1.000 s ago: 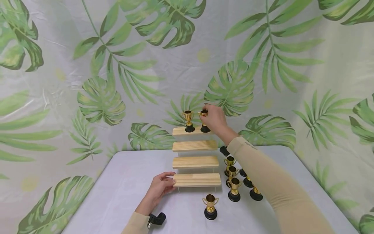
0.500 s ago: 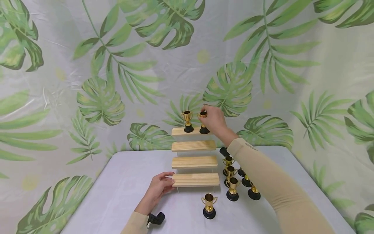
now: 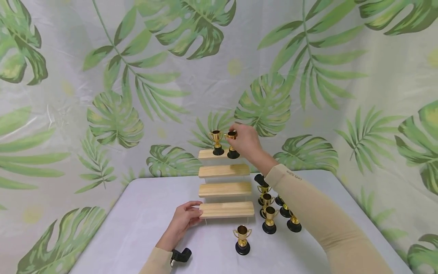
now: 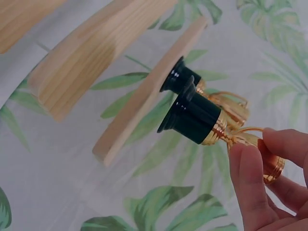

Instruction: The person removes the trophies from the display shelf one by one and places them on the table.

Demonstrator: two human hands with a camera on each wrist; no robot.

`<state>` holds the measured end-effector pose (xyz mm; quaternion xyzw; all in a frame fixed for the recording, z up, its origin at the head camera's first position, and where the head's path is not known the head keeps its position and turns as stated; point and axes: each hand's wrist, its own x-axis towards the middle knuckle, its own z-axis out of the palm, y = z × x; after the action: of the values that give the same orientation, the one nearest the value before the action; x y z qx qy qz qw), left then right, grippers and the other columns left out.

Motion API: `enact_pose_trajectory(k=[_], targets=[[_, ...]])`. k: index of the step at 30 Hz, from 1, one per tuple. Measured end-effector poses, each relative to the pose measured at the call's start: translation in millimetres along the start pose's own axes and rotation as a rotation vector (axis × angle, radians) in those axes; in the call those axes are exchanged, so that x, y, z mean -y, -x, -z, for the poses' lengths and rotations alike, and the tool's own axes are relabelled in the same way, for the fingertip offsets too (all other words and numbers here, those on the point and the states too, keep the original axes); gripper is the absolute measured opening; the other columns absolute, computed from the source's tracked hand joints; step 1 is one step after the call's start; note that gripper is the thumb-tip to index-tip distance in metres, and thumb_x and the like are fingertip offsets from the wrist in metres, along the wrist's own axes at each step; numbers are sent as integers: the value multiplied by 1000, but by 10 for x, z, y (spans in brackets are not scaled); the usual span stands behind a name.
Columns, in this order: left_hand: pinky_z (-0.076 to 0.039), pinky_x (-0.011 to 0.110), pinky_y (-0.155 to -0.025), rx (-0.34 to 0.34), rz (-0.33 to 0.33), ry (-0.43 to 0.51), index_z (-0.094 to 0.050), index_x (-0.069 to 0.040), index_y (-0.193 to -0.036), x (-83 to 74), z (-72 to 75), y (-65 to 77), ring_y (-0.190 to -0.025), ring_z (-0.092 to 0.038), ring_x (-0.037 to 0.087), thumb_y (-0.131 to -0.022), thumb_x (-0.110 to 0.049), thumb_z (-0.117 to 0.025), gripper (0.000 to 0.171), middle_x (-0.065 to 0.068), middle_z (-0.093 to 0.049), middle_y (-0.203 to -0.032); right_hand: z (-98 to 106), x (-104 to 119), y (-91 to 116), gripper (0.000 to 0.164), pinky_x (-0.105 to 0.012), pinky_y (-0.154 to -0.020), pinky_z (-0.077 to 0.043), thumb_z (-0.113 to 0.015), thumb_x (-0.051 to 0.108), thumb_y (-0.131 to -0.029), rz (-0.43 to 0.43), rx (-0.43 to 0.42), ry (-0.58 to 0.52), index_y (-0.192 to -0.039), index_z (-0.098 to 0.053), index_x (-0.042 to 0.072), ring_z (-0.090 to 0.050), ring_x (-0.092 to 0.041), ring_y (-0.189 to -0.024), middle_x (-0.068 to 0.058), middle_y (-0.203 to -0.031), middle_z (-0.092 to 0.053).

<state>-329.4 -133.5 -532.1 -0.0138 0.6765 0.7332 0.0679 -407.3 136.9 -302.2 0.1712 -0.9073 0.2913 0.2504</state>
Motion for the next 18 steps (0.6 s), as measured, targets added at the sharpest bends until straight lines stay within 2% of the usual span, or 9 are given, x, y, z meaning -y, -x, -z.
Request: enact_pose_trajectory(k=[8,18], targets=[[-60,33,-70,3,-4,-21,-64,3,-125,14,6,22,-79,-69,20,-85,-3,-76,43,13,-68,-95,75,125,187,29,-34,-57,-51,-77,27,-91,51,-3,-14,-117,-70,16,-61,-14,-69,-1,-98,-71],[-60,32,-70,-5,2,-19,-64,4,-125,-16,-16,-10,-79,-68,20,-85,0,-75,42,11,-66,-94,268,296,454,29,-33,-63,-54,-79,25,-89,176,-56,-3,-115,-71,16,-63,-13,-76,1,-99,-70]])
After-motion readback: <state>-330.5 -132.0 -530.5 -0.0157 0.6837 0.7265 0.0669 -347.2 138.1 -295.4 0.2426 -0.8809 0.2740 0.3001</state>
